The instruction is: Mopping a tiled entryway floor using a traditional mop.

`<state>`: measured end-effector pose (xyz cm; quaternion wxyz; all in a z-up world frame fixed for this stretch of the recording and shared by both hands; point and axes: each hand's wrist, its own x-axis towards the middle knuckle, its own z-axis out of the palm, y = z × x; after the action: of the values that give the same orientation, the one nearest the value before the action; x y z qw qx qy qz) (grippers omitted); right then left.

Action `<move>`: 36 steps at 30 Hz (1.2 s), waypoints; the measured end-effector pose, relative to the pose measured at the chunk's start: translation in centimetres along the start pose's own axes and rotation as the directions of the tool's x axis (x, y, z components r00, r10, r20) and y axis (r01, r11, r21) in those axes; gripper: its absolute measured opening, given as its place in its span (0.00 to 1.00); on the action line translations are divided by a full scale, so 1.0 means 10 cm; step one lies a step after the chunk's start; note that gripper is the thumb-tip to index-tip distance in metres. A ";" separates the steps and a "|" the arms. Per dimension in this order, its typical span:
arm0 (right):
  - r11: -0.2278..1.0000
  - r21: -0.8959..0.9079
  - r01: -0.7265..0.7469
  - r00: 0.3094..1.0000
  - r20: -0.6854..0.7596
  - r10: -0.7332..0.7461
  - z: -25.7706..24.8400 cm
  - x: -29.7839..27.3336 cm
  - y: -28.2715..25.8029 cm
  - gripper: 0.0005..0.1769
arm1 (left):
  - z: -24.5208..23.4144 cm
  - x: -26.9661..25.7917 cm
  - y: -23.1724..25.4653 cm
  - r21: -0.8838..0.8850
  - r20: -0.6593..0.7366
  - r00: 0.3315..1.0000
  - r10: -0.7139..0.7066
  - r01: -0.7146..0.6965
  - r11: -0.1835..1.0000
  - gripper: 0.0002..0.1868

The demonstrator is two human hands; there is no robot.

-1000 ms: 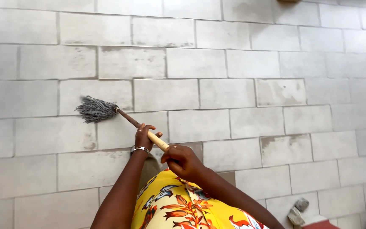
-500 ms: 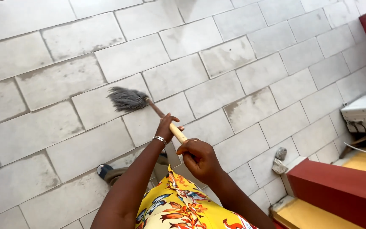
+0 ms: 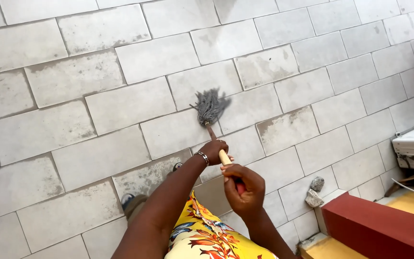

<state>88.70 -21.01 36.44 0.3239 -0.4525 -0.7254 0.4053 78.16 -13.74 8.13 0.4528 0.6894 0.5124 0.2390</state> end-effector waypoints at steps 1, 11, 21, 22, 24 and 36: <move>0.996 0.089 0.021 1.000 -0.017 -0.019 0.01 -0.02 0.00 0.07 | -0.02 -0.05 0.00 0.021 -0.049 0.999 0.014 -0.013 1.000 0.25; 0.923 0.214 0.321 0.931 0.110 -0.349 0.77 -0.21 -0.61 0.09 | -0.50 -1.23 -0.34 -0.032 -0.202 0.970 -0.135 0.131 0.991 0.22; 0.766 0.615 0.190 0.762 0.399 -0.510 1.60 -0.72 -0.94 0.11 | -0.67 -3.23 -0.77 0.087 -0.547 0.822 -0.156 0.241 0.967 0.17; 0.739 0.666 0.099 0.756 0.433 -0.491 1.70 -0.75 -0.88 0.09 | -0.67 -3.40 -0.83 0.099 -0.560 0.804 -0.202 0.307 0.946 0.18; 0.698 0.716 -0.010 0.723 0.488 -0.489 1.95 -0.79 -0.83 0.08 | -0.65 -3.81 -1.01 0.099 -0.593 0.759 -0.268 0.399 0.912 0.18; 0.828 0.546 0.129 0.266 0.785 -0.559 3.61 -1.51 -1.04 0.12 | -0.16 -6.02 -1.72 -0.118 -0.936 0.189 -0.298 0.628 0.769 0.17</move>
<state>60.21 -48.25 27.35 0.0182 0.1021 -0.7662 0.6342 46.80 -67.58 2.06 0.0277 0.2983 0.8870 0.3514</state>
